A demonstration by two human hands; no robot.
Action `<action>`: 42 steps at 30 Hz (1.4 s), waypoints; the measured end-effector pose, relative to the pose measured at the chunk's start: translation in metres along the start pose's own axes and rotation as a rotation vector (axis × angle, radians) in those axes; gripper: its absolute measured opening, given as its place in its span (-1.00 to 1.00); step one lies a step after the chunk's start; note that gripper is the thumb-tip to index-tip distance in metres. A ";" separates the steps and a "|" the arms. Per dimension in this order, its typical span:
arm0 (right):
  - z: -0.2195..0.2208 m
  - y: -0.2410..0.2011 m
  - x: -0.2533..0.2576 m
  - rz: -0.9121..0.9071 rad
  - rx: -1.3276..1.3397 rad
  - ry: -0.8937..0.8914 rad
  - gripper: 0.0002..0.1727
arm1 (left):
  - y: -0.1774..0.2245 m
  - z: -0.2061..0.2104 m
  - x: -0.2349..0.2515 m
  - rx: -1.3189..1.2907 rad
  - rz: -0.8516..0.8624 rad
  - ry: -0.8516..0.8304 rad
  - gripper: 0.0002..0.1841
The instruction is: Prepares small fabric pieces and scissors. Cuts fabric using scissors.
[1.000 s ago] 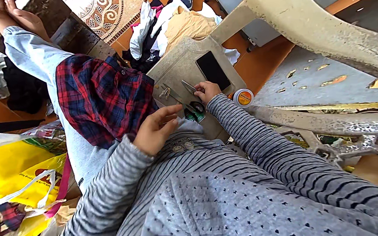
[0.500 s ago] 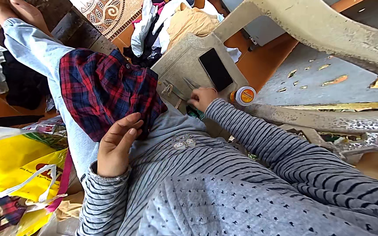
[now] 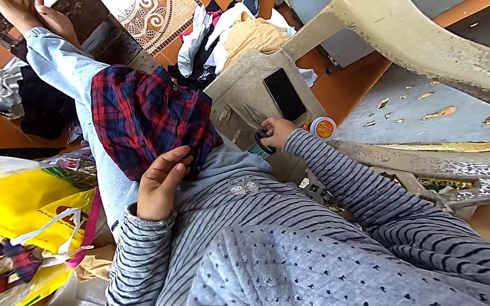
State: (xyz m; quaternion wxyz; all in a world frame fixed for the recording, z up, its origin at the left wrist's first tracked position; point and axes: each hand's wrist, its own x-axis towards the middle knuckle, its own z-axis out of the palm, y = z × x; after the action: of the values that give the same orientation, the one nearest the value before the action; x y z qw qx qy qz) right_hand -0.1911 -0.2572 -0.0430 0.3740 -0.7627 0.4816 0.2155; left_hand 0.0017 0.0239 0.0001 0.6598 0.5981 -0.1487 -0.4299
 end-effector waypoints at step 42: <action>0.032 -0.073 -0.049 -0.853 1.236 -1.028 -0.19 | 0.031 0.026 0.013 0.053 0.169 0.013 -0.57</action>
State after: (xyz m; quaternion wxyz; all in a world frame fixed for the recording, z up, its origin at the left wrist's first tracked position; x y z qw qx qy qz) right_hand -0.1465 -0.1858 -0.0029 0.9330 -0.3497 -0.0380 0.0759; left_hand 0.0033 -0.0058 0.0304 0.6786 0.6034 -0.2056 -0.3650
